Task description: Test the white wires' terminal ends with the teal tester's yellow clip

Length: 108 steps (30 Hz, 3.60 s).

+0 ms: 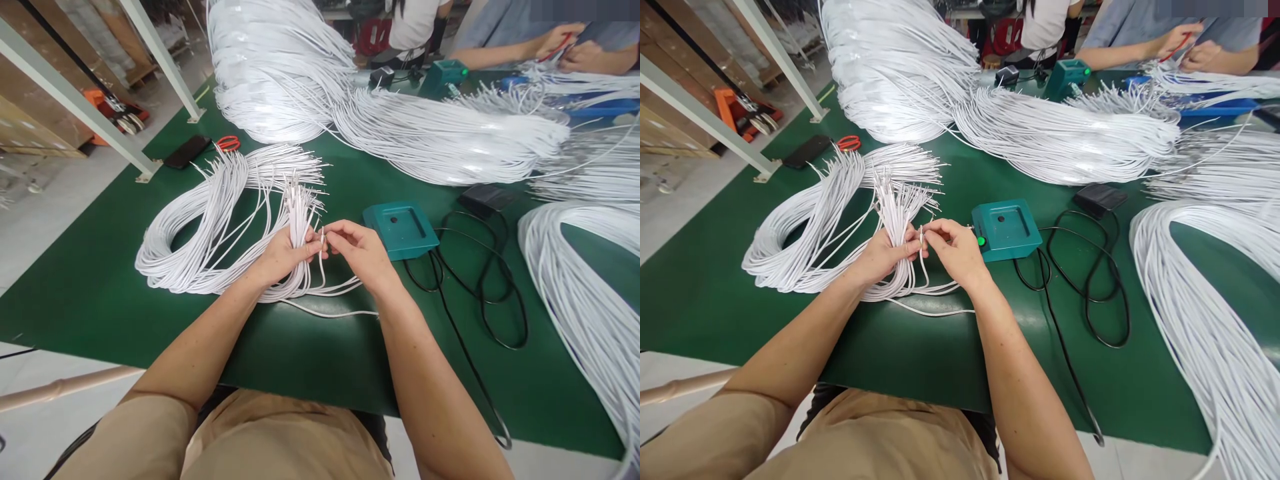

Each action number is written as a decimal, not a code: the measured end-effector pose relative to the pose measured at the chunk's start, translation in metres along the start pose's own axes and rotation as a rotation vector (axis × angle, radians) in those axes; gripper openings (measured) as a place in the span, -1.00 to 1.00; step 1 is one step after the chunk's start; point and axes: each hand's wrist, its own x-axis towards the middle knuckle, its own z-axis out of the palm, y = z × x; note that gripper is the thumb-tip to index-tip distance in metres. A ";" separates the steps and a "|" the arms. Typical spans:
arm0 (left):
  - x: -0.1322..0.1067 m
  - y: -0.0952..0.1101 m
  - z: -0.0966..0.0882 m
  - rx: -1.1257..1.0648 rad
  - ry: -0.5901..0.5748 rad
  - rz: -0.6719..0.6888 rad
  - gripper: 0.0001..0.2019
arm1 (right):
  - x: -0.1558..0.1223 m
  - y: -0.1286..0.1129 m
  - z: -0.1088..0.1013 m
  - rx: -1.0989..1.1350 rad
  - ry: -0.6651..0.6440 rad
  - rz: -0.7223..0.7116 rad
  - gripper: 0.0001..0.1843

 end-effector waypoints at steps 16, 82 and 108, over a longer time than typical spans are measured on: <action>-0.001 -0.003 0.000 0.047 0.060 0.017 -0.68 | 0.000 0.003 0.000 -0.115 0.129 -0.014 -0.90; 0.028 -0.025 -0.008 0.349 0.289 -0.252 -0.61 | 0.036 0.024 -0.025 -1.401 -0.075 -0.217 -0.81; 0.009 -0.015 -0.009 0.009 0.246 -0.090 -0.52 | -0.009 0.011 -0.002 -1.035 -0.029 -0.557 -0.65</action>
